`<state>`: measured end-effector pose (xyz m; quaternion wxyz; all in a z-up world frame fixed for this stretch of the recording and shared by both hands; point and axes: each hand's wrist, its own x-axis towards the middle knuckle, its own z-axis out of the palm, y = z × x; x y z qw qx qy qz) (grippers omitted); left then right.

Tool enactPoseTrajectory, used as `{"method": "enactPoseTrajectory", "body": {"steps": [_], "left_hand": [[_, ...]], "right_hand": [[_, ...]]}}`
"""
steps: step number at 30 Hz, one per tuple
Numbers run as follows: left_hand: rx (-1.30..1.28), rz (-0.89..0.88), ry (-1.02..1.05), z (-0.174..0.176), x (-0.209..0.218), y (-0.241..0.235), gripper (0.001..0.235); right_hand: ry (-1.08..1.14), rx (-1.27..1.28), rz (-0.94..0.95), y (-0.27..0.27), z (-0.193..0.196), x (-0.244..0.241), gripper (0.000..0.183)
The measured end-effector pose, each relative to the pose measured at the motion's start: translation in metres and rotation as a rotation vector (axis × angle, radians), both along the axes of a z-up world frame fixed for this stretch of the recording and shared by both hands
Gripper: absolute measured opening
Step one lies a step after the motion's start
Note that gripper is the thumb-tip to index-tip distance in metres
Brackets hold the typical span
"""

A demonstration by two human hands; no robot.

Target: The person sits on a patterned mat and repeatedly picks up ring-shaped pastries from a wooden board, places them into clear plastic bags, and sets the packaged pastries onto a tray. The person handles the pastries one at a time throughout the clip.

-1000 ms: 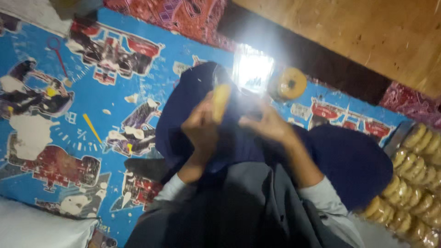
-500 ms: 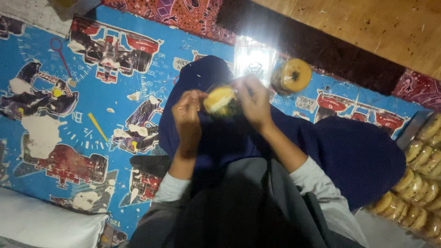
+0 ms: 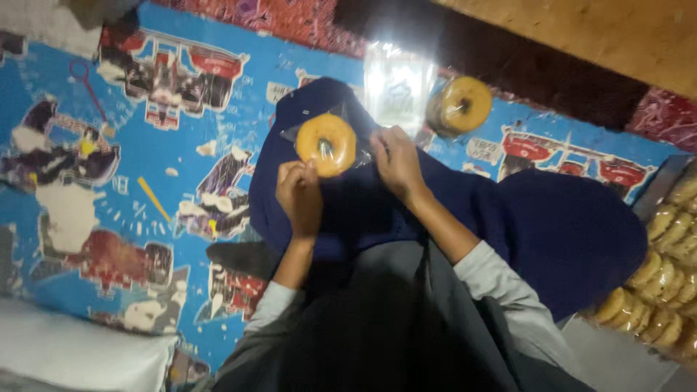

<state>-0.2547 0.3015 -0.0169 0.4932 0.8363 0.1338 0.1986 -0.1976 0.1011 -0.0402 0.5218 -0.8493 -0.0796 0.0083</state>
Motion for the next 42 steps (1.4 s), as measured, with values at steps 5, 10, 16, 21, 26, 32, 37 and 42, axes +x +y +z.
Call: {"method": "enactPoseTrajectory", "body": {"steps": [5, 10, 16, 21, 26, 32, 37, 42], "left_hand": [[0.016, -0.239, -0.054, 0.015, 0.022, -0.045, 0.016], [-0.192, -0.412, 0.091, -0.028, 0.080, -0.119, 0.015], [-0.091, -0.484, 0.269, -0.103, 0.163, -0.194, 0.057], [0.013, -0.686, 0.386, -0.131, 0.172, -0.195, 0.051], [0.056, -0.769, 0.428, -0.150, 0.177, -0.179, 0.048], [-0.229, -0.859, 0.491, -0.111, 0.167, -0.177, 0.051], [-0.208, -0.942, 0.383, -0.050, 0.112, -0.191, 0.053], [-0.001, -1.123, 0.399, -0.064, 0.134, -0.206, 0.044]], "right_hand": [[0.374, 0.414, -0.102, -0.028, -0.007, -0.001, 0.045], [0.269, 0.099, -0.455, -0.090, -0.038, 0.027, 0.056], [0.216, -0.143, -0.689, -0.148, -0.077, 0.048, 0.055], [0.216, -0.046, -0.693, -0.136, -0.098, 0.041, 0.065], [0.430, 0.295, -0.754, -0.127, -0.135, 0.024, 0.078], [0.295, 0.933, -0.461, -0.138, -0.113, 0.015, 0.066], [0.444, 1.060, -0.453, -0.189, -0.058, -0.034, 0.069], [0.507, 0.993, -0.830, -0.292, 0.025, -0.179, 0.075]]}}
